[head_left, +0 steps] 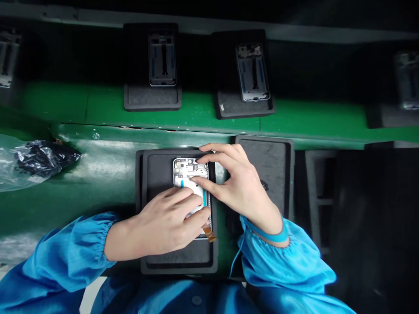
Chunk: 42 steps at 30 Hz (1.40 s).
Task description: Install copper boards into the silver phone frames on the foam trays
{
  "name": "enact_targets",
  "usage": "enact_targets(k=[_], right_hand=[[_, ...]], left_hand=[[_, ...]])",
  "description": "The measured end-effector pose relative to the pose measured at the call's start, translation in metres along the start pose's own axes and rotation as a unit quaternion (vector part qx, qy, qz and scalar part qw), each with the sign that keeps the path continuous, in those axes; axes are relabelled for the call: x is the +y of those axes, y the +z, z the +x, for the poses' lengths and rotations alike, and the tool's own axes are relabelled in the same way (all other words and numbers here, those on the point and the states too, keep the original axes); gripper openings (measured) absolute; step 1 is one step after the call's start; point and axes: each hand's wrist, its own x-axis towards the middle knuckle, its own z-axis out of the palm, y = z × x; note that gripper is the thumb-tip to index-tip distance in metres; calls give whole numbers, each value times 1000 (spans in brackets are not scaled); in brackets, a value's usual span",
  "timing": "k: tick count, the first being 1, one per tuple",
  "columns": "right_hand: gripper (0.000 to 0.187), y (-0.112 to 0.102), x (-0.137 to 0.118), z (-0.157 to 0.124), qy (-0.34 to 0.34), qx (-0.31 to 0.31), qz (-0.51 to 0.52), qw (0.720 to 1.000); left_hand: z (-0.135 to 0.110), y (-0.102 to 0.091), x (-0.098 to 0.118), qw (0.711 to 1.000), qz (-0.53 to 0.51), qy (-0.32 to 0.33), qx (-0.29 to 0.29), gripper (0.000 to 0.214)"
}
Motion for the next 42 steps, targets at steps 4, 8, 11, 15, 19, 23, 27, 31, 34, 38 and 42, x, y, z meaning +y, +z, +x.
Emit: enact_targets(k=[4, 8, 11, 15, 19, 23, 27, 31, 34, 38, 42], right_hand=[[26, 0, 2, 1, 15, -2, 29, 999], [26, 1, 5, 2, 28, -7, 56, 998], [27, 2, 8, 3, 32, -3, 74, 997], [31, 7, 14, 3, 65, -18, 127, 990], [37, 7, 17, 3, 77, -28, 166, 983], [25, 4, 17, 4, 73, -30, 170, 982], [21, 3, 17, 4, 79, -32, 177, 981], [22, 4, 19, 4, 88, -32, 190, 977], [22, 6, 19, 4, 92, -31, 197, 976], [25, 5, 20, 4, 97, -33, 205, 973], [22, 3, 21, 5, 102, -45, 220, 969]], left_hand=[[-1, 0, 0, 1000, 8, 0, 2, 21], [0, -1, 1, 1000, 19, -1, 3, 21], [0, -3, 1, 1000, 25, 1, 6, 21], [0, -3, 1, 999, 35, 9, -1, 22], [1, -5, 0, 1000, 23, 0, -9, 18], [1, -11, -3, 1000, 20, -1, 19, 24], [-7, -15, -17, 995, 65, -20, 74, 40], [-15, -12, -34, 990, 102, -55, 77, 47], [-18, -10, -37, 991, 107, -56, 61, 48], [-18, -9, -35, 991, 104, -62, 52, 42], [-19, -9, -36, 991, 86, -82, 69, 44]])
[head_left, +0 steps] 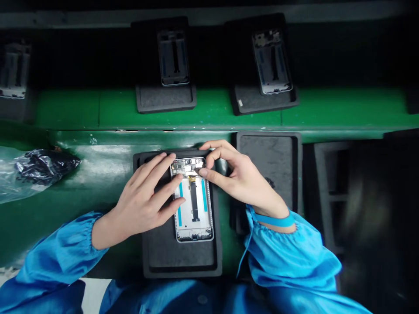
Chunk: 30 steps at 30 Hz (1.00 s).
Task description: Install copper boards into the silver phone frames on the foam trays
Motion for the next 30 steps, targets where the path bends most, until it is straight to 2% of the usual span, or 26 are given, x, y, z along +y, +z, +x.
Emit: enact_targets(k=[3, 5, 8, 10, 12, 14, 17, 20, 22, 24, 26, 28, 30], right_hand=[[18, -1, -1, 0, 4, 5, 12, 1000], [17, -2, -2, 0, 10, 15, 19, 1000], [17, -2, -4, -1, 18, 28, 17, 999], [17, -2, -5, -3, 26, 38, 15, 999], [17, -3, -8, -6, 27, 46, 22, 998], [17, -3, -13, -11, 18, 47, 30, 998], [17, -5, -26, -21, -7, 42, 52, 998], [25, -11, -41, -34, -35, 51, 111, 992], [34, -18, -47, -44, -48, 74, 127, 988], [36, -28, -46, -54, -56, 116, 100, 987], [32, -40, -35, -64, -53, 170, 30, 984], [27, -52, -15, -73, -36, 218, -67, 973], [23, -64, 8, -82, -13, 245, -153, 957]], left_hand=[[-5, -7, -2, 996, 16, -68, 56, 48], [-11, -17, -1, 982, 58, -163, 70, 51], [-27, -31, 6, 957, 65, -281, -17, 54], [-39, -37, 15, 952, 29, -295, -71, 49], [-50, -37, 23, 953, -2, -295, -75, 39], [-59, -36, 30, 947, -30, -316, -45, 31], [-65, -38, 36, 916, -103, -387, 22, 36], [-58, -51, 38, 876, -174, -441, 87, 45], [-44, -62, 33, 860, -209, -444, 141, 44], [-25, -72, 19, 847, -238, -431, 197, 43], [-4, -77, -7, 838, -253, -414, 248, 44], [16, -79, -48, 829, -255, -408, 285, 44], [34, -79, -100, 822, -246, -406, 314, 40]])
